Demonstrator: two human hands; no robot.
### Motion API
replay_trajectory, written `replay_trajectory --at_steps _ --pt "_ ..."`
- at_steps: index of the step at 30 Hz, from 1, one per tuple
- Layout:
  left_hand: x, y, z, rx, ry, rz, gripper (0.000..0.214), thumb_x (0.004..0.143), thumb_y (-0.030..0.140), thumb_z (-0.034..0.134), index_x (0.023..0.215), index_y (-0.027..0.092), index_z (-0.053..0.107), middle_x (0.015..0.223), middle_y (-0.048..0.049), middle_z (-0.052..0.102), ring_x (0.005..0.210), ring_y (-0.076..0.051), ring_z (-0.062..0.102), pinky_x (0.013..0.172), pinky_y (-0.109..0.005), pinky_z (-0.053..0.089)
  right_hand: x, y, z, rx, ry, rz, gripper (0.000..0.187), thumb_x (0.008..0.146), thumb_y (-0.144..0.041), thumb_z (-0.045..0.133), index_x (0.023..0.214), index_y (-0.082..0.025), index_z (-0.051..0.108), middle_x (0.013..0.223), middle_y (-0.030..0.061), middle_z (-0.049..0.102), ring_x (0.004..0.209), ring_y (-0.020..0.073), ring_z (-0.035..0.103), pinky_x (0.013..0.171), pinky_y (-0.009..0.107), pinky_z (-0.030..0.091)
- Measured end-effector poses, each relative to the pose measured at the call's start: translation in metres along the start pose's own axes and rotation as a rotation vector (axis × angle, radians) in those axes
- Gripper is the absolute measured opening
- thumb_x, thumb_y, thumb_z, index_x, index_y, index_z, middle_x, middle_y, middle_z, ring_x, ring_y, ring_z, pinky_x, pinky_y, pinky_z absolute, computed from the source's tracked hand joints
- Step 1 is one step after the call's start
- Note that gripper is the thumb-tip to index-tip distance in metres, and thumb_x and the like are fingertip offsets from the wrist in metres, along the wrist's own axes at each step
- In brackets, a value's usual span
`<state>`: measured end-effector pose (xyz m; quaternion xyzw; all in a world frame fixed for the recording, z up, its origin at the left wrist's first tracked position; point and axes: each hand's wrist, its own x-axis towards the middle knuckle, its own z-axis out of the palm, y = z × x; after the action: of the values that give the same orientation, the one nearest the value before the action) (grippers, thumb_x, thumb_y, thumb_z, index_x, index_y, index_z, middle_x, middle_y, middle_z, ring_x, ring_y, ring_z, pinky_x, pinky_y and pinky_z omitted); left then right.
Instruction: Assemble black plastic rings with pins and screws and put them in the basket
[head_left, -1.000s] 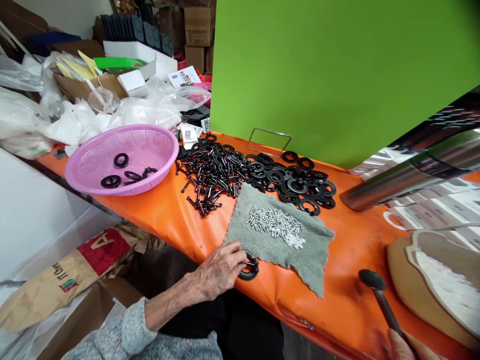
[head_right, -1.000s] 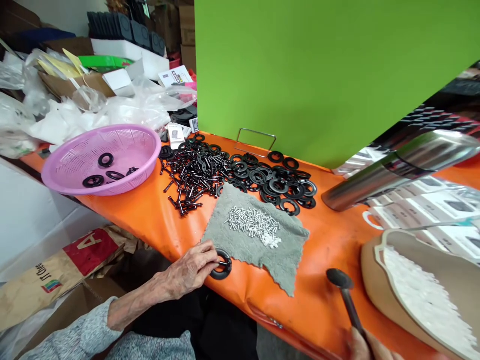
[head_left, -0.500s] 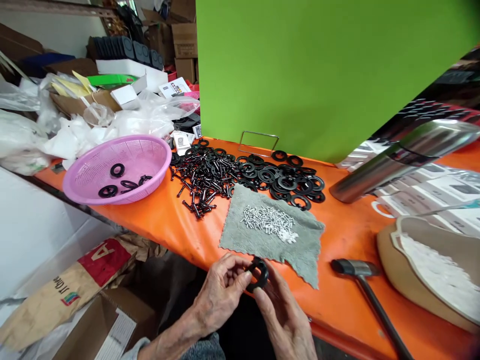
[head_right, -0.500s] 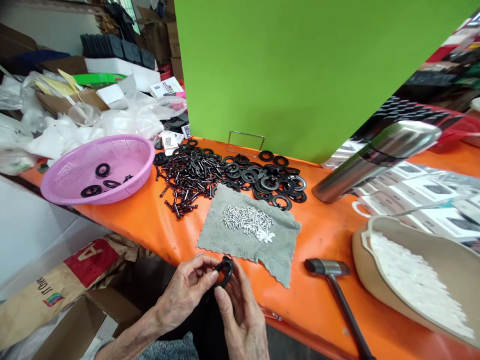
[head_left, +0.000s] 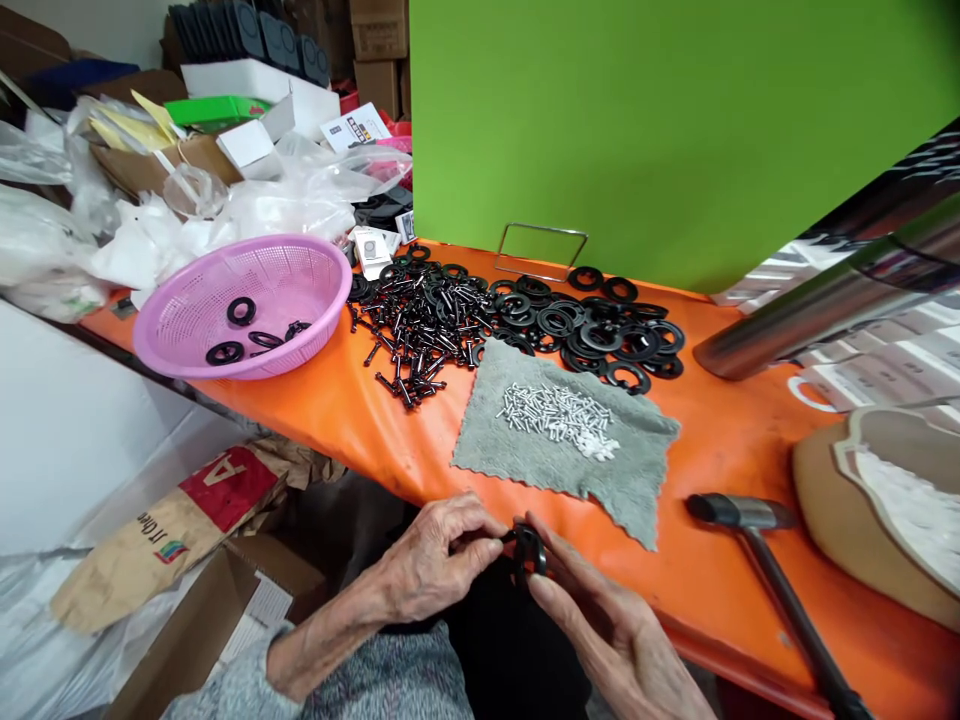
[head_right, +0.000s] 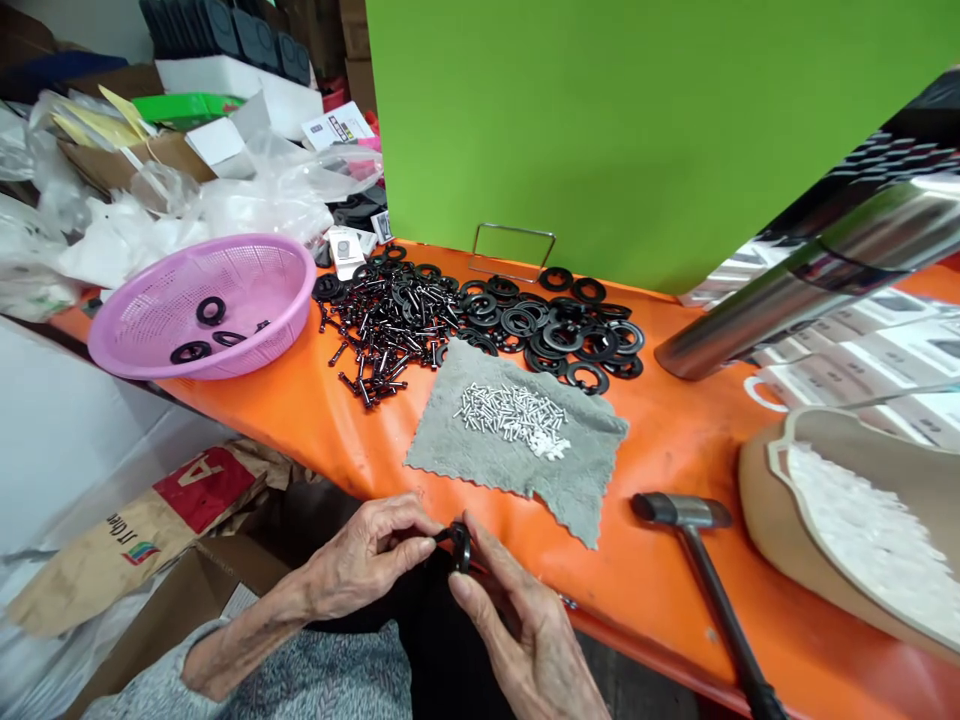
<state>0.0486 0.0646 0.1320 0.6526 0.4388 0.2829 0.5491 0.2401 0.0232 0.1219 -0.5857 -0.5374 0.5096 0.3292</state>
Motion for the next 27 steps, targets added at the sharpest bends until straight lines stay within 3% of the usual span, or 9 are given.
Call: replay_trajectory --at_steps 3,8,11,15,18,22,27 --pt "0.0 -0.001 -0.001 0.025 -0.014 0.011 0.016 0.086 0.012 0.052 0.086 0.012 0.067 0.075 -0.0007 0.054 0.067 -0.011 0.048 0.063 -0.022 0.039 0.0 -0.001 0.004 0.043 -0.068 0.044 0.047 0.082 -0.05 0.062 0.123 -0.026 0.062 0.118 0.0066 0.067 0.111 0.0232 0.062 0.097 0.036 0.049" --pt "-0.007 -0.008 0.006 0.053 0.028 -0.013 0.019 0.089 0.016 0.048 0.088 0.013 0.067 0.078 -0.0027 0.057 0.069 -0.013 0.05 0.065 -0.024 0.04 -0.009 0.015 0.035 0.09 0.126 0.087 0.055 0.084 -0.053 0.059 0.126 -0.017 0.06 0.123 0.0104 0.064 0.112 0.0262 0.061 0.099 0.042 0.047" --pt "-0.013 -0.011 0.006 0.06 0.018 -0.025 0.02 0.089 0.016 0.047 0.089 0.013 0.067 0.081 -0.0035 0.059 0.071 -0.013 0.05 0.066 -0.024 0.04 -0.013 0.02 0.043 0.062 0.151 0.063 0.056 0.085 -0.051 0.057 0.126 -0.013 0.059 0.123 0.0108 0.063 0.114 0.0254 0.059 0.099 0.039 0.046" --pt "-0.018 -0.013 0.0 0.044 -0.043 -0.012 0.02 0.089 0.016 0.048 0.091 0.015 0.068 0.078 -0.0015 0.057 0.068 -0.011 0.048 0.064 -0.022 0.038 -0.014 0.018 0.029 0.018 0.014 0.023 0.05 0.084 -0.049 0.059 0.125 -0.019 0.06 0.123 0.0078 0.063 0.115 0.0251 0.058 0.098 0.039 0.048" --pt "-0.019 -0.014 -0.004 0.05 -0.068 -0.003 0.02 0.089 0.017 0.049 0.092 0.015 0.069 0.076 -0.0008 0.054 0.067 -0.011 0.047 0.064 -0.022 0.038 -0.014 0.017 0.024 0.026 -0.004 0.013 0.046 0.084 -0.047 0.061 0.125 -0.026 0.061 0.123 0.0048 0.064 0.115 0.0261 0.059 0.096 0.042 0.05" --pt "-0.021 -0.012 -0.003 0.1 -0.031 -0.018 0.021 0.09 0.017 0.048 0.092 0.015 0.069 0.076 -0.0015 0.055 0.069 -0.012 0.048 0.065 -0.023 0.039 -0.019 0.023 0.041 0.083 0.066 0.027 0.05 0.084 -0.047 0.061 0.128 -0.023 0.057 0.122 0.007 0.064 0.114 0.0268 0.059 0.097 0.044 0.048" --pt "-0.031 -0.01 0.004 0.113 0.086 -0.09 0.021 0.091 0.019 0.049 0.095 0.018 0.069 0.08 -0.0019 0.057 0.07 -0.012 0.051 0.065 -0.022 0.041 -0.025 0.031 0.064 0.252 0.135 0.067 0.05 0.088 -0.043 0.058 0.134 -0.024 0.052 0.134 0.0055 0.055 0.126 0.0246 0.048 0.104 0.04 0.041"
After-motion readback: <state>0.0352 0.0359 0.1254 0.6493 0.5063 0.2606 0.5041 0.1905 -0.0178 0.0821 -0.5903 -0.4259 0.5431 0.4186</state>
